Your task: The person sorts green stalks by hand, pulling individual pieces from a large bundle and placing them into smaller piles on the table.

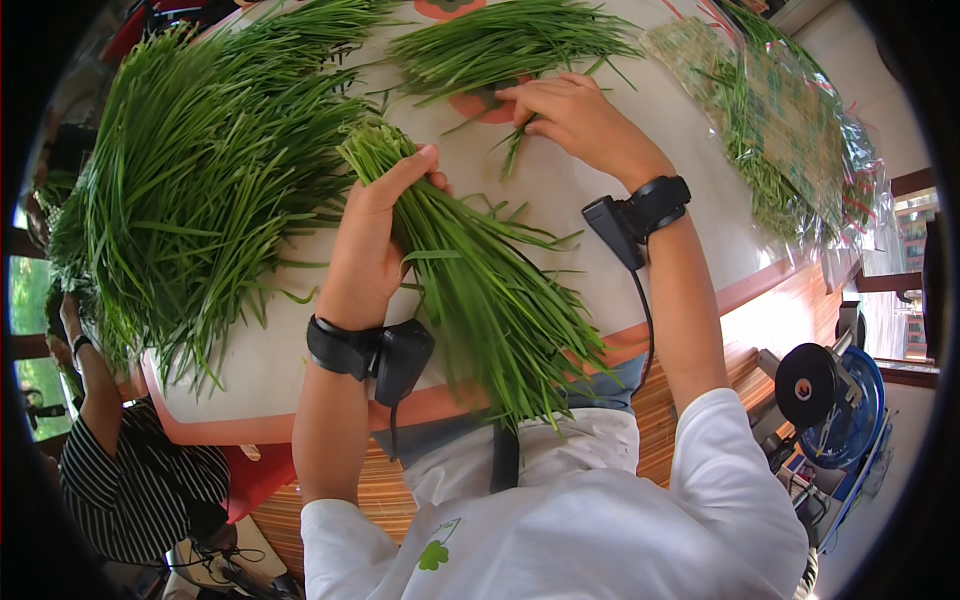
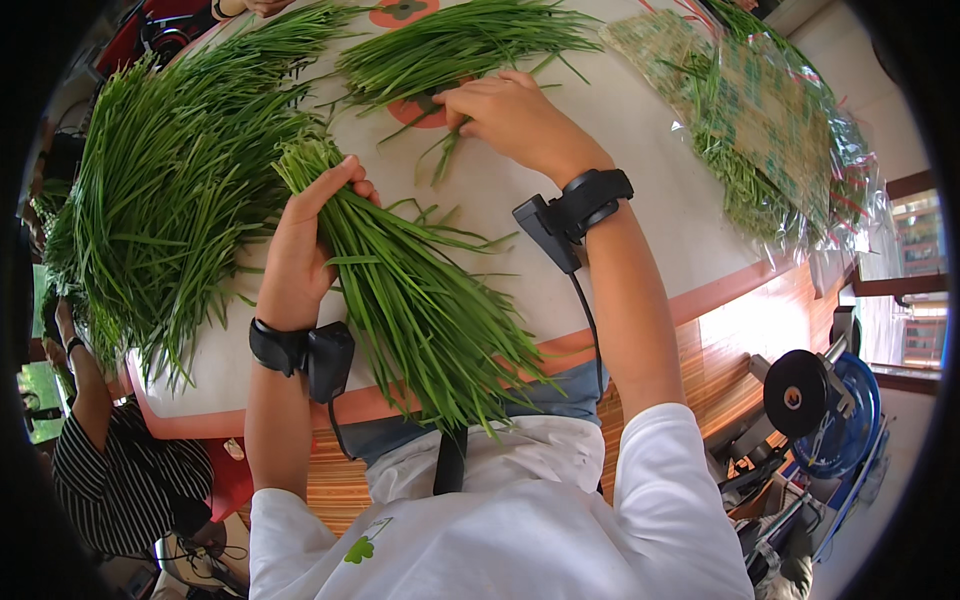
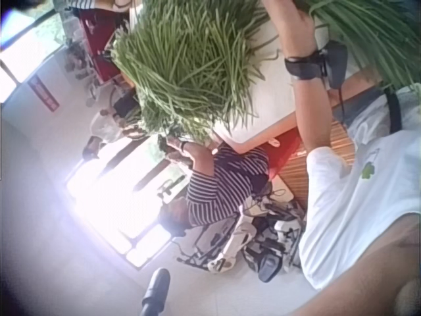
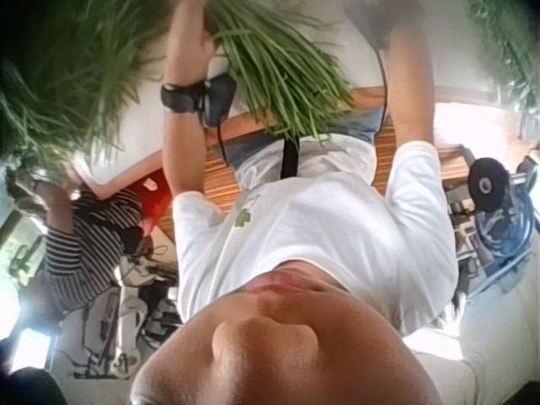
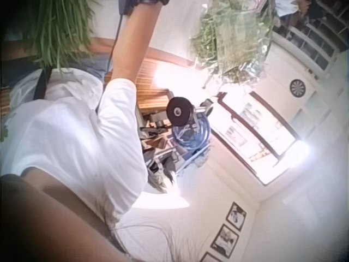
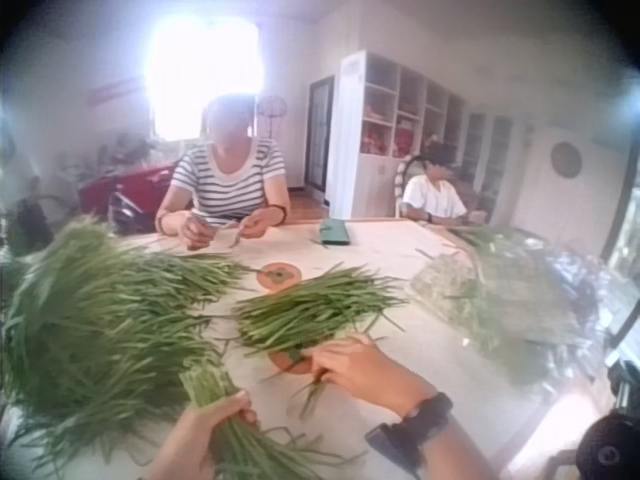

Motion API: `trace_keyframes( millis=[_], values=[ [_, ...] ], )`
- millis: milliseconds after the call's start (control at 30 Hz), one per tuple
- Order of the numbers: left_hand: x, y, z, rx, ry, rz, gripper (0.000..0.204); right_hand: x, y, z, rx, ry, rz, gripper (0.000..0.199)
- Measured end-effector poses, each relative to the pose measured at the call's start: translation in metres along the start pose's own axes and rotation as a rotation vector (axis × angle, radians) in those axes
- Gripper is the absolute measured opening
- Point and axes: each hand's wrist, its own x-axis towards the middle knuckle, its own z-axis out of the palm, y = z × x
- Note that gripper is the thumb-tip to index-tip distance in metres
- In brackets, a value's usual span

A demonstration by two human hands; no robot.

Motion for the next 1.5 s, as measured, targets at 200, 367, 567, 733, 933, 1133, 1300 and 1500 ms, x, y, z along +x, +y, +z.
trace_keyframes(
  millis=[200, 367, 567, 733, 933, 1133, 1300, 1500],
  values=[
    [0.000, -0.001, -0.001, 0.004, 0.028, 0.005, 0.016, 0.004, -0.010, -0.004, 0.053, -0.126, 0.090, 0.021],
    [0.001, -0.002, 0.000, -0.005, 0.012, -0.013, 0.016, 0.002, -0.012, -0.008, -0.018, -0.153, 0.153, 0.017],
    [0.004, -0.003, 0.000, -0.043, 0.022, 0.002, 0.015, 0.000, -0.008, 0.002, -0.158, 0.036, -0.020, 0.010],
    [0.003, -0.003, -0.004, -0.027, 0.005, 0.009, 0.017, 0.016, -0.033, -0.010, 0.207, 0.056, 0.239, 0.012],
    [0.001, -0.012, 0.009, -0.062, 0.017, 0.087, 0.025, 0.021, -0.073, 0.001, 0.431, 0.287, 0.186, 0.025],
    [0.002, -0.010, 0.010, -0.068, 0.037, 0.175, 0.020, 0.018, -0.087, 0.004, 0.518, 0.167, 0.106, 0.030],
    [0.005, -0.010, 0.002, -0.104, 0.040, 0.194, 0.020, 0.020, -0.086, 0.010, 0.573, 0.173, -0.039, 0.018],
    [0.001, -0.007, 0.005, -0.073, 0.072, 0.154, 0.020, 0.020, -0.080, -0.009, 0.505, 0.232, -0.034, 0.019]
  ],
)
